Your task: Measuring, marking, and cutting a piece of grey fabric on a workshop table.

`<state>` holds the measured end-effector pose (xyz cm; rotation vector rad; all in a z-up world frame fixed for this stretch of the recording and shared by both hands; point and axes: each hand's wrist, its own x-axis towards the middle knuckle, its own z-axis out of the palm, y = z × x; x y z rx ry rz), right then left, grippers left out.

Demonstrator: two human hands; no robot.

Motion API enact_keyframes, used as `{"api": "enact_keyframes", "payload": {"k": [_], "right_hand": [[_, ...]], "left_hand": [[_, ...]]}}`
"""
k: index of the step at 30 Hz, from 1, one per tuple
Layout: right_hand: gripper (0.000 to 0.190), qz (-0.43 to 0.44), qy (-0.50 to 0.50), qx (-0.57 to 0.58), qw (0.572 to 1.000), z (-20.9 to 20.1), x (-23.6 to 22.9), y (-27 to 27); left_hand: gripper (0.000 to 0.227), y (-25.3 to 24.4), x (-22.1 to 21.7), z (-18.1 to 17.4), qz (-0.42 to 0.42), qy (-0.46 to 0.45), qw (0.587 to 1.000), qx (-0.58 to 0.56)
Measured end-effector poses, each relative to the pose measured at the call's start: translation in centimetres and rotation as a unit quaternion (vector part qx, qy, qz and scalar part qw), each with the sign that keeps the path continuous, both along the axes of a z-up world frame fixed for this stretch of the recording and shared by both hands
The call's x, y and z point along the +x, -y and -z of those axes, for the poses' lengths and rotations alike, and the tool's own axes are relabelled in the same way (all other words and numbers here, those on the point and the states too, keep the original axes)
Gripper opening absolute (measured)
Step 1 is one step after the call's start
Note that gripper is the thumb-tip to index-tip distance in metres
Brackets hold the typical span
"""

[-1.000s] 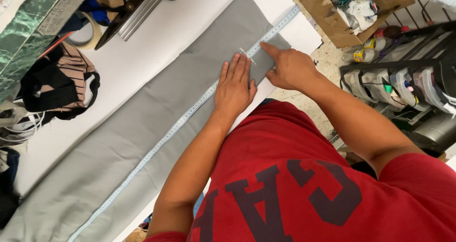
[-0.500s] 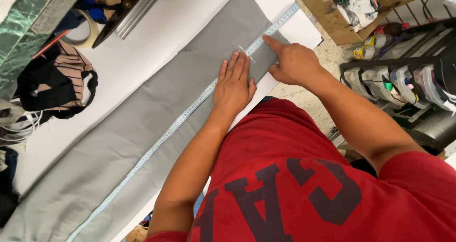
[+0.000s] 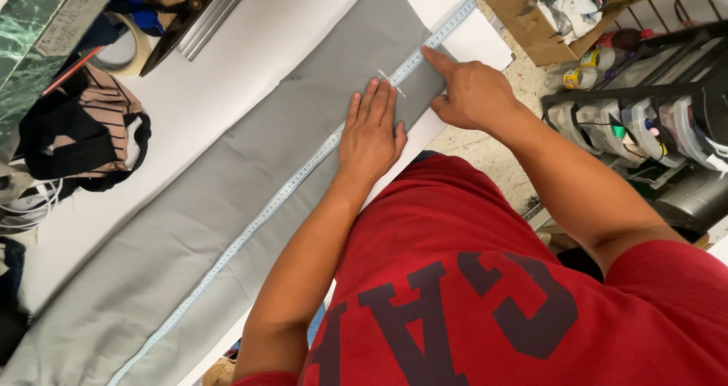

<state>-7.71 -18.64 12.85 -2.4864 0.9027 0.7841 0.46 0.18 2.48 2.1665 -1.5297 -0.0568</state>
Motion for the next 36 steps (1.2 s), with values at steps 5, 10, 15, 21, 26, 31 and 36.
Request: {"api": "enact_keyframes", "payload": {"k": [5, 10, 15, 21, 26, 31, 36], "right_hand": [[0.084, -0.003, 0.003, -0.011, 1.0, 0.0, -0.3, 0.6], [0.085, -0.009, 0.014, -0.01, 1.0, 0.6, -0.4, 0.8], [0.084, -0.006, 0.011, -0.017, 1.0, 0.4, -0.4, 0.8], [0.08, -0.022, 0.019, -0.015, 0.999, 0.2, -0.7, 0.9], [0.083, 0.015, 0.023, -0.009, 1.0, -0.5, -0.3, 1.2], [0.083, 0.027, 0.013, -0.006, 1.0, -0.3, -0.3, 1.3], [0.074, 0.018, 0.013, -0.008, 1.0, 0.1, -1.3, 1.9]], "left_hand": [[0.055, 0.0, 0.0, 0.0, -0.001, -0.003, 1.0, 0.001], [0.055, 0.0, -0.1, 0.0, -0.003, 0.001, 1.0, 0.007], [0.056, 0.1, -0.1, 0.1, 0.003, -0.013, 1.0, 0.01], [0.055, 0.1, -0.1, 0.0, 0.004, -0.011, 1.0, 0.005], [0.055, 0.1, -0.1, -0.2, 0.005, -0.015, 1.0, 0.012], [0.055, 0.2, -0.1, -0.4, 0.007, -0.019, 1.0, 0.008], [0.055, 0.2, -0.3, 0.3, 0.004, -0.011, 1.0, 0.008]]}}
